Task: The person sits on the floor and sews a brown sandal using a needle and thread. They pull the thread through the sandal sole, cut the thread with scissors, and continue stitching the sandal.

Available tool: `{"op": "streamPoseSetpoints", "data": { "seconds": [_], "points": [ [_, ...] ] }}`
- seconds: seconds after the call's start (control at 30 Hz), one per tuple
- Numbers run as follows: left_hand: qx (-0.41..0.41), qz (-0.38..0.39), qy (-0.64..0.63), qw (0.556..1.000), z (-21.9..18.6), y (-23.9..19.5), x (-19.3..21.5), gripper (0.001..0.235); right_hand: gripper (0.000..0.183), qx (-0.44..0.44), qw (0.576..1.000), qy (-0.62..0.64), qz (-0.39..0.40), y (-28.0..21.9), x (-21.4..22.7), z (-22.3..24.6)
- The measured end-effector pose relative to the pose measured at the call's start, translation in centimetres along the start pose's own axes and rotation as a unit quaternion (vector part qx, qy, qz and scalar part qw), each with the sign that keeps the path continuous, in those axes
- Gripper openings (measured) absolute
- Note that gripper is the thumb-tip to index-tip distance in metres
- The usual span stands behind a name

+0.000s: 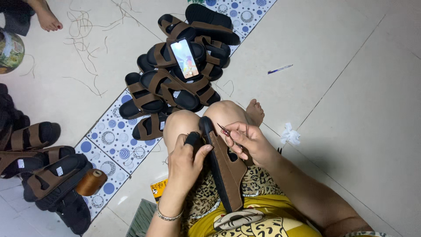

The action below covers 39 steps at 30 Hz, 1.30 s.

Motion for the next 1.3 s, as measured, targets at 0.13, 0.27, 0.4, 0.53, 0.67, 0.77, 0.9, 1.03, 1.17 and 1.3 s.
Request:
{"op": "streamPoseSetpoints", "data": {
  "seconds": [0.13,0.27,0.4,0.53,0.67,0.77,0.9,1.03,1.17,1.3],
  "points": [
    [0.028,0.023,-0.031,0.999,1.0,0.4,-0.6,0.04,0.037,0.0,1.0,0.014,0.002,-0.2,0.2,-0.3],
    [-0.057,0.017,-0.021,0.998,1.8,0.8,-0.9,0.043,0.036,-0.002,1.0,0.01,0.013,-0.1,-0.2,0.0],
    [-0.112,-0.009,-0.031,0.993,2.2,1.0,-1.1,0.047,0.035,-0.002,1.0,0.019,0.024,0.0,-0.1,0.2],
    [-0.116,-0.012,-0.043,0.992,2.3,0.9,-1.1,0.047,0.034,0.003,0.999,0.029,0.022,0.0,0.1,-0.2],
    [-0.132,-0.017,-0.046,0.99,2.0,1.1,-1.0,0.05,0.035,0.008,0.999,0.031,0.034,0.1,0.3,-0.5],
    [-0.139,-0.026,-0.052,0.989,2.0,1.2,-1.1,0.05,0.035,0.01,0.999,0.036,0.033,0.2,0.3,-0.3],
    [-0.135,-0.029,-0.062,0.988,1.6,1.2,-1.0,0.052,0.034,0.008,0.999,0.031,0.036,0.3,0.9,-0.8],
    [-0.116,-0.038,-0.085,0.989,0.9,1.3,-0.7,0.047,0.035,0.008,0.999,0.013,0.04,0.6,1.3,-0.5],
    [-0.074,-0.047,-0.156,0.984,-0.1,1.1,-0.4,0.032,0.032,0.03,0.994,-0.102,0.015,0.3,1.1,0.3],
    [-0.057,-0.052,-0.219,0.973,-0.2,1.1,-0.4,0.022,0.032,0.163,0.873,-0.458,-0.041,-0.5,-1.4,5.2]
  ]
}}
Point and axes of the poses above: each hand's wrist, its own y-axis towards the middle knuckle, its own x-axis out of the back of the hand, z = x × y, the point moved 1 cm from there along y, towards the middle knuckle, and after that the axes turned 5 degrees about -y, right-handed, at the moved point
